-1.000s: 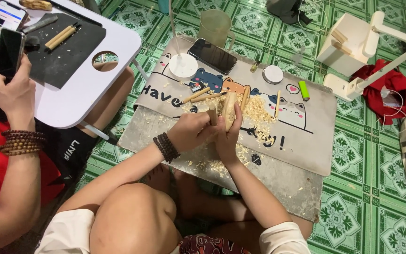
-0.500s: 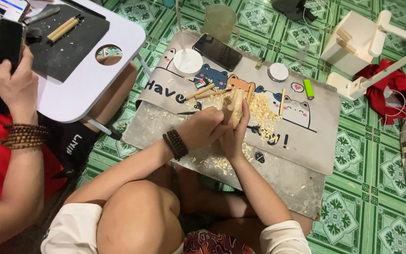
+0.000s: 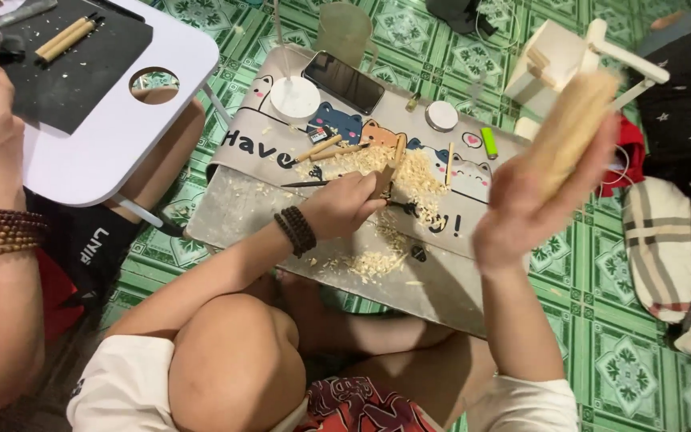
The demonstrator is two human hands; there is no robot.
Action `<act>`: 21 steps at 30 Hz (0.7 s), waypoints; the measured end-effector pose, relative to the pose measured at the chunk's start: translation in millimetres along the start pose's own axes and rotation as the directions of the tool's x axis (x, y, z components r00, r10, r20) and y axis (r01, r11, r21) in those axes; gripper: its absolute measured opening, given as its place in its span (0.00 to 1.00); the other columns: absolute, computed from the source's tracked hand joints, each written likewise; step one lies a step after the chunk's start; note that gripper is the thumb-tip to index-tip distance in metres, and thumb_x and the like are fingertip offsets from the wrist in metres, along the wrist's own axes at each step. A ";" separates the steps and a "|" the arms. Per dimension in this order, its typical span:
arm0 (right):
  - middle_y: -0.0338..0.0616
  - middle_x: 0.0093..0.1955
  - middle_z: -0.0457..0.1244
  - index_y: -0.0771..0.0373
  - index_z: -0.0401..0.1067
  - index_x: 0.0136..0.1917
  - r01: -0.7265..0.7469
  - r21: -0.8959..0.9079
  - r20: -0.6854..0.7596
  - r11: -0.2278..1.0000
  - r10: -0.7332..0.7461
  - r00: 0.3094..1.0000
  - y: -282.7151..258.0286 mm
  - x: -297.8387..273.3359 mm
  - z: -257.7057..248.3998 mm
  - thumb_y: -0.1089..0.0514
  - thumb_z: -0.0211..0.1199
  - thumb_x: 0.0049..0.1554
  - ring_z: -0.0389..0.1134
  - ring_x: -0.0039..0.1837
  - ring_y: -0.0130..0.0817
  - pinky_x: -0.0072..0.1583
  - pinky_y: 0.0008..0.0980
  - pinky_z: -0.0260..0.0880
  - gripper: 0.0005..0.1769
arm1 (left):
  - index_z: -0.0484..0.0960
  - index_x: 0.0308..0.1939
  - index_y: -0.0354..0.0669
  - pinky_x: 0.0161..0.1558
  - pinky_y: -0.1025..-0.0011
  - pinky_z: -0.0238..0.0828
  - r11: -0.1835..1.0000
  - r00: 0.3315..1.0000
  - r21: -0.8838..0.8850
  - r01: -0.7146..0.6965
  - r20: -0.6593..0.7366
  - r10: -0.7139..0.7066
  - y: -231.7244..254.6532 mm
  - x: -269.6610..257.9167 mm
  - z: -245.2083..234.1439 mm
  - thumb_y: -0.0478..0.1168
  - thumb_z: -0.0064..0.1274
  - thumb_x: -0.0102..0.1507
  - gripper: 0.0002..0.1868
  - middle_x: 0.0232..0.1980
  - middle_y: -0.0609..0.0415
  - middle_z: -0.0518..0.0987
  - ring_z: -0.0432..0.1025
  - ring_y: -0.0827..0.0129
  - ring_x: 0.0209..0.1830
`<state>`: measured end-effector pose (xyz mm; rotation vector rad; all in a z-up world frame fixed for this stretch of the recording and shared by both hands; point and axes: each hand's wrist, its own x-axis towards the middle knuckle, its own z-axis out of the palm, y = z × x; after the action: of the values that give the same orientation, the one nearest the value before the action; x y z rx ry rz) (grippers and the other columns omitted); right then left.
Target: Carving a small piece of wood using a hand knife while sitting on the floor.
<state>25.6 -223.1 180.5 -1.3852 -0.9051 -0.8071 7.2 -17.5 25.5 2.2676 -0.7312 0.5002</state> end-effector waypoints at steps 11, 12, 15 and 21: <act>0.62 0.48 0.70 0.50 0.59 0.79 0.001 -0.591 0.680 0.807 0.498 0.537 -43.6 14.9 6.1 0.51 0.56 0.62 0.70 0.48 0.69 0.46 0.64 0.70 0.32 | 0.62 0.44 0.43 0.44 0.52 0.70 0.989 0.982 0.070 0.130 0.131 -0.138 -9.4 1.0 6.9 0.52 0.38 0.71 0.15 0.36 0.43 0.69 0.70 0.41 0.44; 0.62 0.48 0.70 0.50 0.59 0.79 0.002 -0.590 0.681 0.808 0.496 0.539 -35.9 14.0 1.7 0.51 0.56 0.62 0.70 0.48 0.69 0.46 0.64 0.70 0.32 | 0.62 0.44 0.43 0.44 0.52 0.70 0.989 0.982 0.072 0.130 0.129 -0.138 -10.2 0.2 7.5 0.52 0.38 0.71 0.15 0.36 0.43 0.69 0.70 0.41 0.44; 0.68 0.54 0.60 0.66 0.61 0.76 -0.005 -0.438 0.478 0.899 0.238 0.846 -9.7 -4.9 -20.8 0.62 0.55 0.67 0.66 0.56 0.77 0.51 0.61 0.67 0.25 | 0.64 0.45 0.40 0.51 0.55 0.71 0.984 0.994 0.165 0.068 0.073 -0.080 -3.6 -2.9 13.6 0.51 0.40 0.73 0.17 0.36 0.44 0.70 0.71 0.45 0.46; 0.58 0.57 0.70 0.52 0.64 0.76 0.022 -0.487 0.638 0.873 0.339 0.692 -15.0 -14.8 -10.9 0.54 0.59 0.61 0.70 0.57 0.60 0.52 0.53 0.72 0.30 | 0.66 0.50 0.39 0.52 0.55 0.70 0.988 0.984 0.108 0.115 0.127 -0.128 -9.3 -7.3 17.6 0.49 0.42 0.70 0.15 0.41 0.43 0.72 0.69 0.45 0.49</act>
<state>6.3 -235.3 174.3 -2.2626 -1.1908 -0.3205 9.9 -21.9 4.9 2.4406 -0.6398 0.3363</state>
